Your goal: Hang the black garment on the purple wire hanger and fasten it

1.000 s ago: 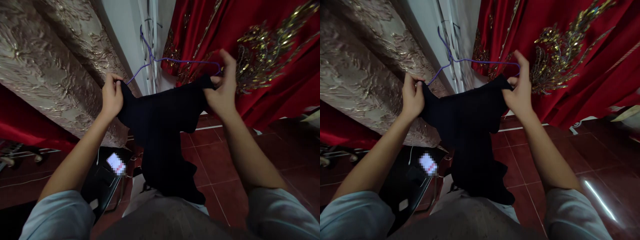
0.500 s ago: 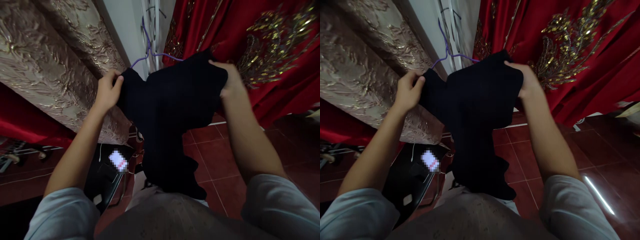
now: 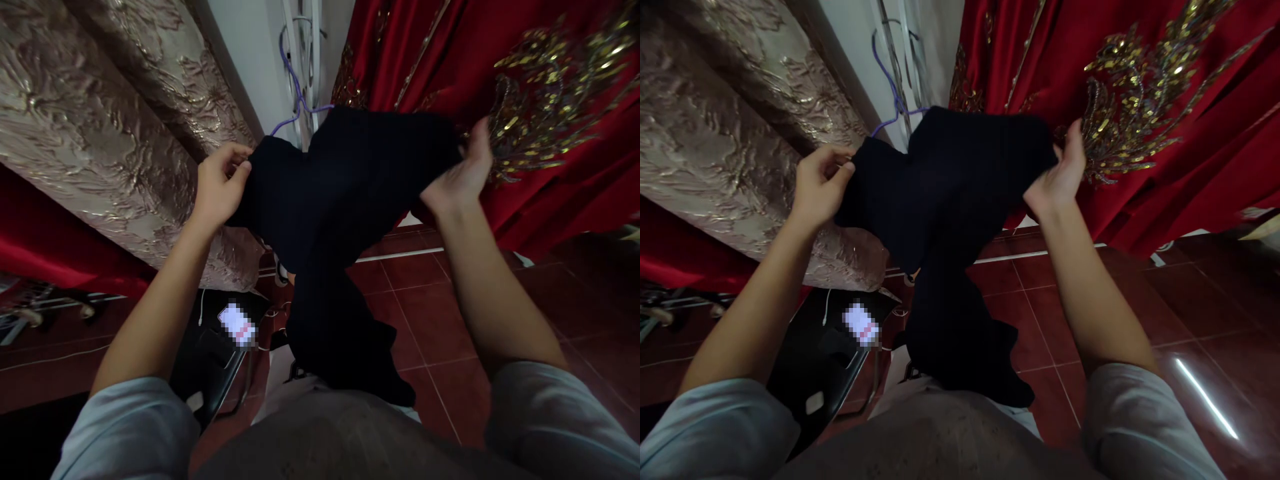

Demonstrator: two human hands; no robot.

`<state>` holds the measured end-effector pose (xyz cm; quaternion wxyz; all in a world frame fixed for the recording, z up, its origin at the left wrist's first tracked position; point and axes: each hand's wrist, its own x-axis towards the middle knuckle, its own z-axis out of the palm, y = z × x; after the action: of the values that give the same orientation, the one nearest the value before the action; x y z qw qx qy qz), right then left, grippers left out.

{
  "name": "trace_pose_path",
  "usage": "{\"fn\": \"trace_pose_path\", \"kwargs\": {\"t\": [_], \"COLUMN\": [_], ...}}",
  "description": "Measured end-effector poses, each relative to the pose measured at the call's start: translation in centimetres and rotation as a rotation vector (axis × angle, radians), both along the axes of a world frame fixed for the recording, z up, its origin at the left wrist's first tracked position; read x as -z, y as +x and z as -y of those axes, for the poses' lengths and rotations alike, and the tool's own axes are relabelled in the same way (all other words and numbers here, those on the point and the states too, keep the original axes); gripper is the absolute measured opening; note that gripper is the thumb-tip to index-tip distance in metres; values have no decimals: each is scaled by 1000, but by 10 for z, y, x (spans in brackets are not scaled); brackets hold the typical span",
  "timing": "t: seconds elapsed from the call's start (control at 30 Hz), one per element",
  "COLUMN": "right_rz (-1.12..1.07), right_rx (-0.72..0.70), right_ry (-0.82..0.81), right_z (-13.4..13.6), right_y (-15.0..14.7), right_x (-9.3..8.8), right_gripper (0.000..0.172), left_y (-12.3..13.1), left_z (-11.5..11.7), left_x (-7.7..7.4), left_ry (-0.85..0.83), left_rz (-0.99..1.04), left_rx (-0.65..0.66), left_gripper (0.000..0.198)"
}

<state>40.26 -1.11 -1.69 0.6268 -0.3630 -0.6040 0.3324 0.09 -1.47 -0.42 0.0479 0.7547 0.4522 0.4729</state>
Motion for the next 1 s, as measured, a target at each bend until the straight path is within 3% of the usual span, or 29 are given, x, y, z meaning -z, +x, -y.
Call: {"fn": "trace_pose_path", "kwargs": {"t": [0.1,0.2,0.27,0.3,0.37,0.43,0.47,0.53,0.67,0.73,0.83,0.9,1.0], "right_rz": [-119,69,194,250,358,469,525,637,789,812,807,793,756], "right_rx": [6,128,147,93,-147,-383,-427,-350,-64,11,29,27,214], "right_ry": [32,64,62,47,-13,-71,-74,-11,222,325,460,475,371], "right_z": [5,19,30,35,41,43,42,38,37,39,38,34,27], "right_y": [-7,-31,-45,-50,-54,-55,-56,-61,-86,-98,-104,-96,-68], "right_x": [-26,-46,-48,-45,-33,-15,-4,17,44,47,49,53,60], "right_gripper": [81,88,93,93,86,69,57,41,92,101,84,66,53], "left_y": [7,9,6,4,1,2,5,15,49,65,78,74,55], "left_z": [-9,-22,-27,-27,-22,-9,-1,19,58,71,76,71,61], "left_x": [0,5,10,13,15,15,13,6,-12,-19,-19,-11,15], "left_ry": [-21,3,22,33,58,86,97,108,23,-47,-176,-308,-422], "left_rz": [-3,-46,-63,-60,-36,-7,2,13,8,32,123,218,524], "left_rx": [-22,-107,-143,-147,-120,-20,62,254,456,531,719,772,620], "left_gripper": [31,26,20,17,13,14,17,25,47,52,46,43,52]}}
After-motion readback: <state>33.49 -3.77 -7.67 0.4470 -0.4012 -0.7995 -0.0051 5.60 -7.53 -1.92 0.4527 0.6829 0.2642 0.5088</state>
